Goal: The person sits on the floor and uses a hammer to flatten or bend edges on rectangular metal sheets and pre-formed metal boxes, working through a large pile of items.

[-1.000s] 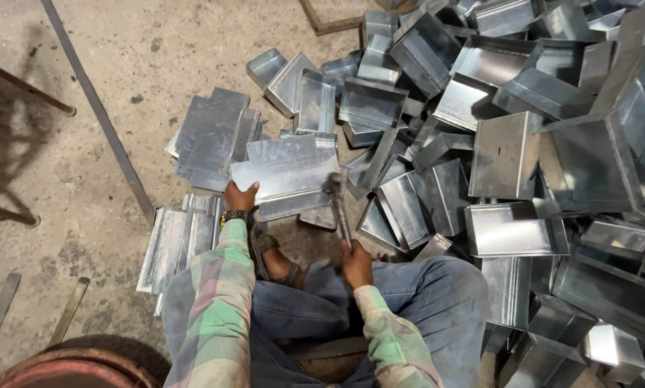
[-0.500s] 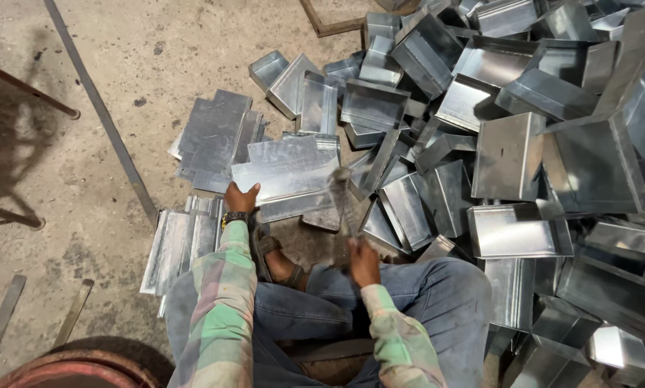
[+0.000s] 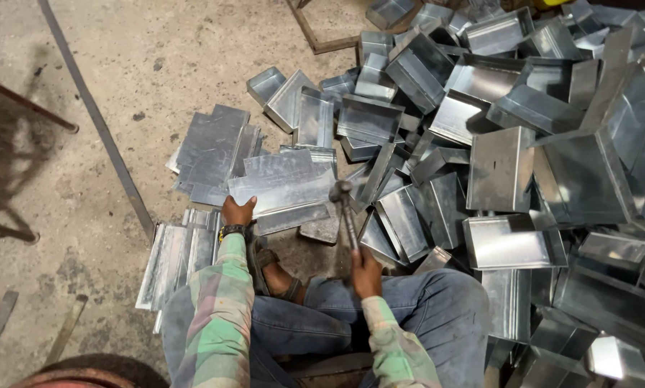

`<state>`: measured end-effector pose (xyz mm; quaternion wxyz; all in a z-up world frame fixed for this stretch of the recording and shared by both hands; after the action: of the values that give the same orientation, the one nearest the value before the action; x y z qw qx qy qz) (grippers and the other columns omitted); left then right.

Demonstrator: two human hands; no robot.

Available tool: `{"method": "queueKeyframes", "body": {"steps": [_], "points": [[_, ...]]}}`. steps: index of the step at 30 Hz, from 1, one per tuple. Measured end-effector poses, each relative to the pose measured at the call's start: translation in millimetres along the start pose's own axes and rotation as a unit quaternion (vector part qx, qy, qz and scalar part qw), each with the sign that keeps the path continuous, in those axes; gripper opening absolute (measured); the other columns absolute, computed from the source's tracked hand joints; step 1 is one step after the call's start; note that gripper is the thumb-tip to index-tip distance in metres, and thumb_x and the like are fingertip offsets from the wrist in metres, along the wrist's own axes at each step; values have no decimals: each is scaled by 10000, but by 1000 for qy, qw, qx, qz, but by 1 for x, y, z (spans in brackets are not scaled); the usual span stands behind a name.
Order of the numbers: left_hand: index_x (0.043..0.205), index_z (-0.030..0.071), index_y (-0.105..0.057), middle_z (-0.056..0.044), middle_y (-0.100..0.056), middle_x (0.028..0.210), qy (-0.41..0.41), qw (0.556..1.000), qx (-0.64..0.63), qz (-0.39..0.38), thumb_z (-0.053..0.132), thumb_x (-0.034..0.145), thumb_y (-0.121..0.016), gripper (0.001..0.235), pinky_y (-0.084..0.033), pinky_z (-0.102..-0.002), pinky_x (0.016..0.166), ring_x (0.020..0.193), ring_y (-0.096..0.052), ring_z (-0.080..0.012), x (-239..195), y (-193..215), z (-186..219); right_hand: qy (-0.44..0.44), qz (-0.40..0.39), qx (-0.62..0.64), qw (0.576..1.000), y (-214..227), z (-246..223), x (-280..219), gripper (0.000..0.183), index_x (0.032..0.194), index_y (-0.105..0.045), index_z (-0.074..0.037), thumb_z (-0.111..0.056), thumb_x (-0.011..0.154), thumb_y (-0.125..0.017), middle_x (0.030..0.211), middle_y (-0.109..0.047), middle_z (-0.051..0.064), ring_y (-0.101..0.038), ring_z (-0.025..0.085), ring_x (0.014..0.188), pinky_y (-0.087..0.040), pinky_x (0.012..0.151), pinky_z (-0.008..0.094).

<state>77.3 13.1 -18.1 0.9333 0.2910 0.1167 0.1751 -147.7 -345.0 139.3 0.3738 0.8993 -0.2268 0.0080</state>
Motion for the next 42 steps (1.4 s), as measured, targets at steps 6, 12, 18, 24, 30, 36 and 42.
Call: {"method": "queueKeyframes", "body": {"steps": [6, 12, 18, 24, 30, 36, 42], "points": [[1070, -90, -644, -323, -699, 1077, -4, 1000, -24, 3, 462, 703, -909, 714, -529, -516, 894, 1015, -675, -481, 2, -2, -4, -107, 30, 97, 989, 27, -5, 5, 370, 1226, -663, -12, -300, 1030, -537, 663, -636, 153, -610, 249, 575, -473, 571, 407], [1041, -59, -670, -269, -731, 1017, -45, 995, -87, 11, 410, 701, -909, 627, -554, -497, 848, 942, -711, -432, -4, 1, 9, -6, 29, 21, 999, -4, 22, -1, 363, 1239, -655, -5, -297, 1037, -582, 821, -695, 184, -669, 328, 692, -517, 645, 433], [1040, -86, -657, -290, -725, 1009, -41, 996, -83, 20, 410, 686, -924, 665, -543, -502, 853, 936, -705, -438, -4, 1, 0, -150, -23, 58, 987, -1, 20, -14, 334, 1085, -673, -25, -334, 1051, -549, 822, -716, 229, -710, 380, 741, -527, 700, 458], [1094, -153, -633, -367, -683, 1086, -35, 998, -49, 23, 400, 727, -931, 728, -526, -504, 911, 1023, -674, -474, 0, 3, 8, -89, -43, 8, 995, -4, -10, -3, 328, 1190, -658, -63, -314, 999, -566, 932, -718, 245, -680, 466, 881, -516, 759, 515], [1277, -147, -584, -331, -672, 1252, 52, 982, -179, 32, 267, 841, -777, 631, -505, -448, 1007, 1170, -670, -418, 7, 11, 2, -150, -94, -7, 984, -25, 21, -15, 310, 1152, -683, -131, -369, 985, -576, 895, -741, 224, -705, 456, 890, -530, 785, 520], [1359, -161, -506, -354, -569, 1376, 81, 964, -165, 193, 233, 923, -731, 629, -427, -441, 1097, 1297, -554, -453, 25, 54, -7, -150, -53, -43, 986, -26, 35, -11, 315, 1142, -691, -133, -380, 993, -564, 920, -731, 226, -672, 482, 921, -515, 812, 547], [1392, -105, -516, -305, -604, 1389, 204, 927, -182, 258, 278, 960, -666, 597, -448, -435, 1113, 1298, -584, -439, 44, 73, -27, -149, -75, -67, 984, -26, 37, -6, 334, 1130, -700, -130, -393, 1001, -540, 905, -743, 224, -668, 482, 931, -484, 912, 539]]}}
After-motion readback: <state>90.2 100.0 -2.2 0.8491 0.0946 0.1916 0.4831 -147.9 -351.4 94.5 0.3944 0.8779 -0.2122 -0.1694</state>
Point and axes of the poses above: each hand's wrist, its own x-axis towards the middle knuckle, its own y-axis out of the back of the hand, z = x × y, the point moved 8 cm from there along x, towards the middle knuckle
